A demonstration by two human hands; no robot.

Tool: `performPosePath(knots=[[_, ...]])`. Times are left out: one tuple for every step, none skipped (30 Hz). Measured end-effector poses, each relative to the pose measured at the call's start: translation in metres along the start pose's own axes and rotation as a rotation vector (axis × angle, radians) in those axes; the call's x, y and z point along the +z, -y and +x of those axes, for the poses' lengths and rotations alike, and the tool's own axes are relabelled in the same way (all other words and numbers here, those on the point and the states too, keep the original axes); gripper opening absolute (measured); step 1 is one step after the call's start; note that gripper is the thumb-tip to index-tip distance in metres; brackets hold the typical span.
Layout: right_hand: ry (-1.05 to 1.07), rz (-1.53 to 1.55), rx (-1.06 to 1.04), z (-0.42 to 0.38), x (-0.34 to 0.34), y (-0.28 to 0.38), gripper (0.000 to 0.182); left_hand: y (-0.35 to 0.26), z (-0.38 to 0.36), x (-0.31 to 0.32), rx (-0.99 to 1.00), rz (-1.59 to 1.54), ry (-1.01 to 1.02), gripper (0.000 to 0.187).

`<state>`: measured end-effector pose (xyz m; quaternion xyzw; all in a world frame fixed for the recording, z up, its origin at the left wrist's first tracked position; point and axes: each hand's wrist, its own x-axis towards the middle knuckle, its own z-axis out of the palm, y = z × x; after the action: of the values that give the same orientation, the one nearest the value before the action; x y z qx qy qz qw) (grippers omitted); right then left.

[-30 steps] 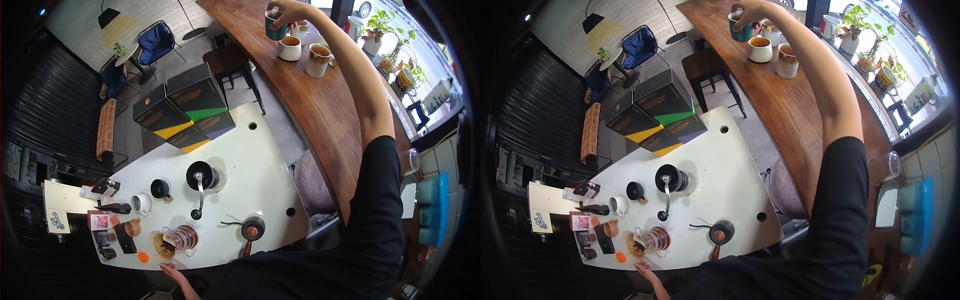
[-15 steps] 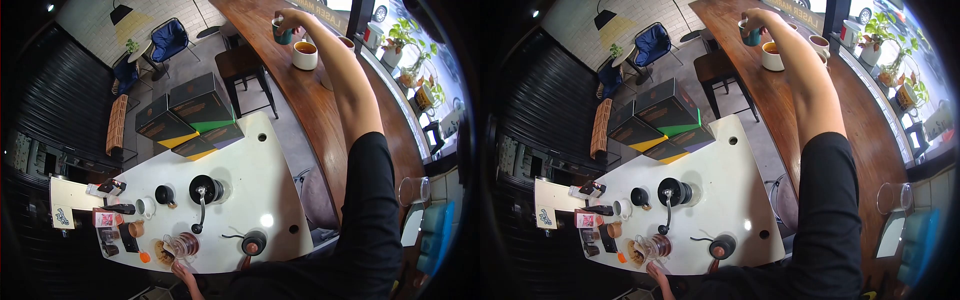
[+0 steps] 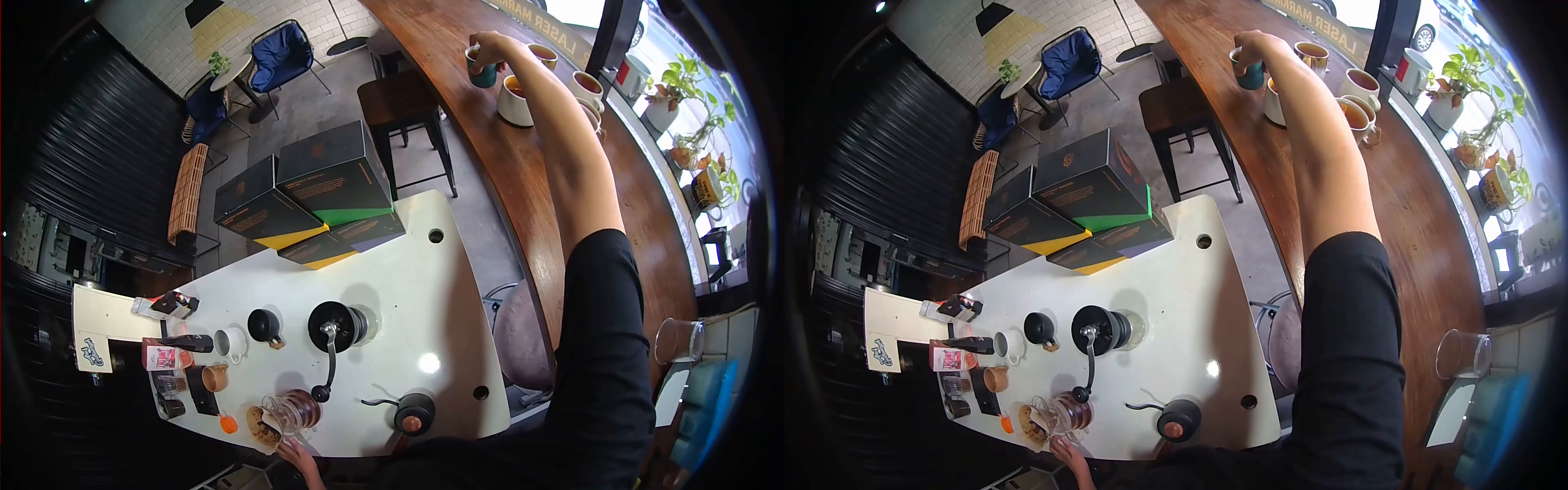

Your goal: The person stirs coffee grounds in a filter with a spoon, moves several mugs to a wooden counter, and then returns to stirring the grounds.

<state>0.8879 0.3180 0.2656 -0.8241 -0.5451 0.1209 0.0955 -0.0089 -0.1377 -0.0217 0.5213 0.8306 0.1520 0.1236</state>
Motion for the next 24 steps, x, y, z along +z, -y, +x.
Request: performPosePath(knots=[[0.011,-0.012,-0.008,0.006,0.001,-0.001,0.069,-0.008,-0.001,-0.002,-0.027,0.004,0.004,0.068],[0.023,-0.025,-0.017,0.012,0.004,-0.003,0.07,-0.012,-0.003,-0.004,-0.054,0.009,0.009,0.069],[0.029,-0.027,-0.015,0.013,0.008,-0.003,0.07,-0.014,-0.003,-0.005,-0.056,0.012,0.014,0.069],[0.025,-0.02,-0.02,0.014,0.009,-0.003,0.07,-0.016,-0.003,-0.006,-0.074,0.035,0.025,0.07],[0.019,-0.014,-0.024,0.015,0.01,-0.003,0.071,-0.016,-0.002,-0.006,-0.091,0.058,0.037,0.071],[0.024,-0.017,-0.022,0.015,0.011,-0.004,0.071,-0.009,-0.001,0.0,-0.092,0.06,0.043,0.071],[0.014,-0.015,-0.01,0.016,0.011,-0.005,0.071,-0.002,-0.001,0.009,-0.004,0.087,-0.08,0.058],[0.005,-0.014,0.0,0.017,0.012,-0.006,0.071,0.006,-0.001,0.016,0.083,0.114,-0.201,0.045],[0.013,-0.019,0.0,0.015,0.01,-0.004,0.071,0.009,-0.003,0.016,0.077,0.116,-0.195,0.045],[0.022,-0.023,0.014,0.011,0.007,-0.004,0.071,0.011,-0.003,0.018,0.069,0.111,-0.194,0.045],[0.031,-0.027,0.03,0.008,0.006,-0.003,0.071,0.013,-0.002,0.019,0.063,0.106,-0.194,0.045],[0.035,-0.031,0.031,0.009,0.008,-0.005,0.071,0.008,-0.002,0.016,0.06,0.106,-0.189,0.045],[0.033,-0.013,0.043,0.012,0.01,-0.009,0.071,0.0,-0.002,0.008,0.011,0.09,-0.107,0.055],[0.028,0.006,0.054,0.016,0.011,-0.013,0.072,-0.005,-0.002,0.004,-0.039,0.072,-0.027,0.067],[0.028,0.004,0.051,0.017,0.012,-0.016,0.072,-0.005,-0.003,0.005,-0.042,0.07,-0.028,0.067],[0.028,0.006,0.05,0.018,0.013,-0.019,0.073,-0.006,-0.003,0.005,-0.04,0.077,-0.027,0.066],[0.029,0.009,0.052,0.02,0.014,-0.02,0.073,-0.006,-0.003,0.005,-0.038,0.086,-0.026,0.065],[0.029,0.009,0.05,0.022,0.014,-0.02,0.073,0.0,-0.002,0.009,-0.039,0.086,-0.027,0.065],[0.03,-0.014,0.047,0.024,0.015,-0.021,0.074,0.004,-0.002,0.015,0.01,0.093,-0.101,0.055],[0.033,-0.037,0.044,0.024,0.015,-0.022,0.075,0.01,-0.003,0.018,0.059,0.102,-0.174,0.046],[0.033,-0.038,0.044,0.022,0.014,-0.021,0.075,0.008,-0.004,0.018,0.058,0.101,-0.174,0.046],[0.001,-0.035,0.032,0.021,0.013,-0.021,0.081,0.005,-0.004,0.018,0.036,0.094,-0.167,0.046],[-0.03,-0.032,0.019,0.019,0.011,-0.019,0.087,0.003,-0.004,0.017,0.013,0.087,-0.161,0.046],[-0.03,-0.032,0.017,0.018,0.008,-0.016,0.087,-0.009,-0.005,0.01,0.012,0.086,-0.162,0.046]])
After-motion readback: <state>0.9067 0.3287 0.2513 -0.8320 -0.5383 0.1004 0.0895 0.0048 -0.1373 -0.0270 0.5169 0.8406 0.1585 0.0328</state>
